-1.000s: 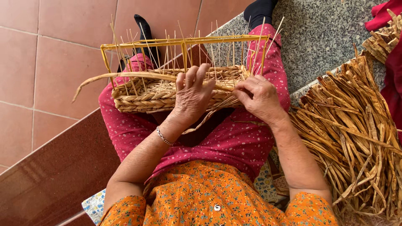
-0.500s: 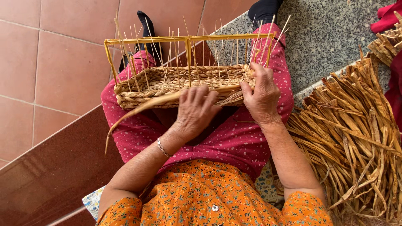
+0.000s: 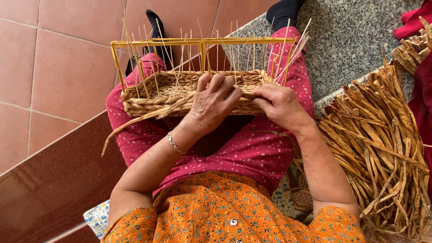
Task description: The person weaves a rectangular basket by hand, interlacing dried palm leaves through a rigid frame held on their lap. They repeatedly pull and tuck strands to build up the basket walls.
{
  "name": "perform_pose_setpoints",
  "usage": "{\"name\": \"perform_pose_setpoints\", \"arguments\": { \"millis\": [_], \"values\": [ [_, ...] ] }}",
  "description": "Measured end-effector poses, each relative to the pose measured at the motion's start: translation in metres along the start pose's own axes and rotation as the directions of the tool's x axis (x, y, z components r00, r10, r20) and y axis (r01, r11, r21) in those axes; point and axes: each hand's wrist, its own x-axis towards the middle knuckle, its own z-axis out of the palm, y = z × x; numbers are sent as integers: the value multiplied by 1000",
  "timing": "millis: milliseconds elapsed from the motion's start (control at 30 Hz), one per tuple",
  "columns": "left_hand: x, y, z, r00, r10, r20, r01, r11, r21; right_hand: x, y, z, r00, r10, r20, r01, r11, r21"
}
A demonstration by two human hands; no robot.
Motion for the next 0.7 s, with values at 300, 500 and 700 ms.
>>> {"name": "perform_pose_setpoints", "arguments": {
  "millis": [300, 500, 700],
  "values": [
    [7, 33, 40, 829, -273, 489, 404, 896, -186, -1, 9, 4, 978, 209, 15, -210, 970, 122],
    [32, 4, 79, 755, -534, 380, 644, 498, -581, -2, 5, 5, 985, 172, -23, -168, 978, 119],
    [-16, 38, 29, 544, -451, 707, 401, -601, -692, 5, 11, 18, 986, 79, -149, -81, 997, -11]
  ]
}}
